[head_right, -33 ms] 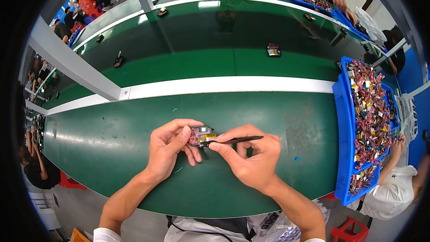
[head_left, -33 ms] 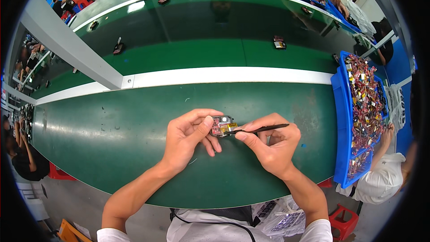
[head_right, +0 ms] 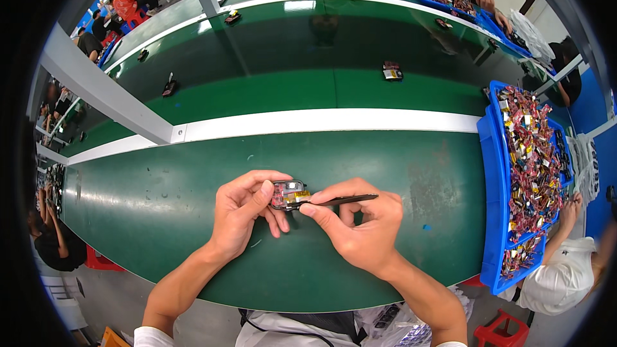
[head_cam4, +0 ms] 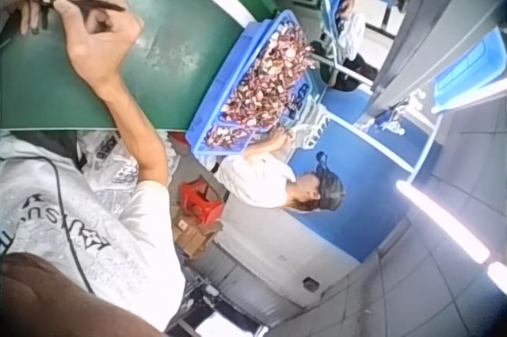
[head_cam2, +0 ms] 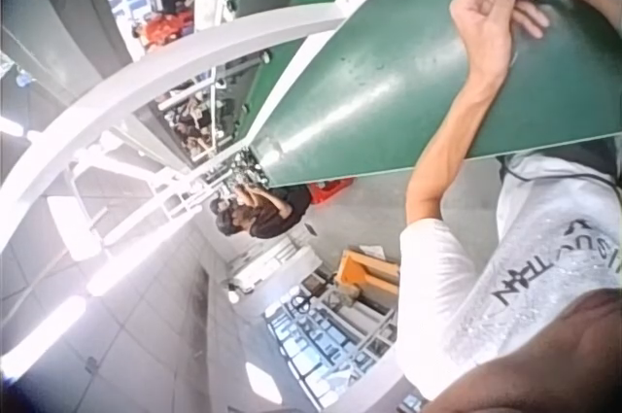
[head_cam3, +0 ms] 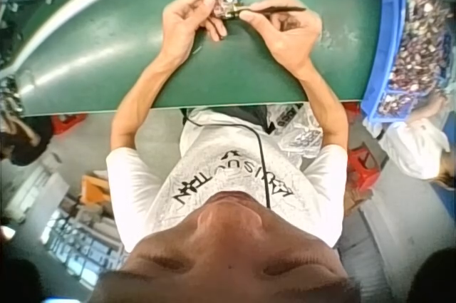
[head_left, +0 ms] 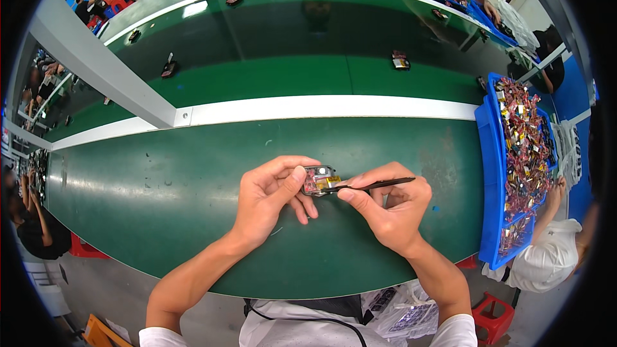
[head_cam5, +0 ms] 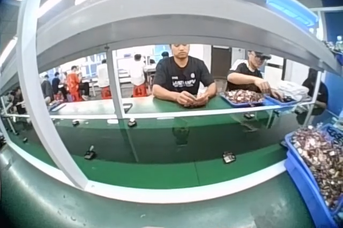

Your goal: Manually assemble components on a small circuit board or electronic part on an assembly line.

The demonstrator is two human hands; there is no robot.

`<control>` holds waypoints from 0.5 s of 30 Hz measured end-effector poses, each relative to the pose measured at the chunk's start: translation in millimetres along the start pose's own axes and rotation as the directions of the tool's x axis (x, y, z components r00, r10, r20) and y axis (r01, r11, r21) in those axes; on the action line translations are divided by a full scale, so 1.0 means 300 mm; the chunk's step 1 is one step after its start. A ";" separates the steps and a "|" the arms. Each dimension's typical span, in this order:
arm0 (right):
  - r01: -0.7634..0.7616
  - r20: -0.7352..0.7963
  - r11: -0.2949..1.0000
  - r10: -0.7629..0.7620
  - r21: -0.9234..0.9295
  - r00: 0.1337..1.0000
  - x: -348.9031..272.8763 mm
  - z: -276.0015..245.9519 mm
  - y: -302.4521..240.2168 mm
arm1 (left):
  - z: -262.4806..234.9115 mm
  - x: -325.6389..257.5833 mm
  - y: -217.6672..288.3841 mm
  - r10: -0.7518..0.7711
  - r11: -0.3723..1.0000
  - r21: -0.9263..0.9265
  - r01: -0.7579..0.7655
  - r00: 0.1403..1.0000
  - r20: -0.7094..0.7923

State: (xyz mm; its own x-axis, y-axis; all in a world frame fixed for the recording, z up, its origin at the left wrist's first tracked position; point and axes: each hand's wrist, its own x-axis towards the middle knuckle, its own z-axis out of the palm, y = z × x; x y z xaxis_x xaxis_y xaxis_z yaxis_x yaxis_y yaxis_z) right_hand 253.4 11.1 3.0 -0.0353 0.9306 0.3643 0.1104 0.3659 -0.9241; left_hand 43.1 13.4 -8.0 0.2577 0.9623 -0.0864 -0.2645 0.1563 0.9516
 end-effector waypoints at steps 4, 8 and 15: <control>0.006 -0.004 1.000 -0.006 -0.001 1.000 0.000 -0.003 0.005 | 0.003 0.001 0.001 0.007 1.000 0.006 -0.007 1.000 0.018; 0.011 -0.008 1.000 -0.011 0.016 1.000 0.005 -0.006 0.003 | 0.002 -0.001 0.008 0.007 1.000 0.013 -0.007 1.000 0.022; 0.037 -0.013 0.999 -0.037 -0.002 0.999 0.006 -0.011 0.002 | -0.002 -0.003 0.013 -0.016 0.999 -0.032 0.017 0.999 0.036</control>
State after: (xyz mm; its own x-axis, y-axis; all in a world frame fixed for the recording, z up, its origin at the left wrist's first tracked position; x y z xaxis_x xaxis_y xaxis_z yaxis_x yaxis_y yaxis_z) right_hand 256.7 13.0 3.4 -0.0263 0.9163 0.3997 0.1106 0.4000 -0.9098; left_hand 41.2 13.2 -4.3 0.2951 0.9512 -0.0906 -0.2899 0.1794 0.9401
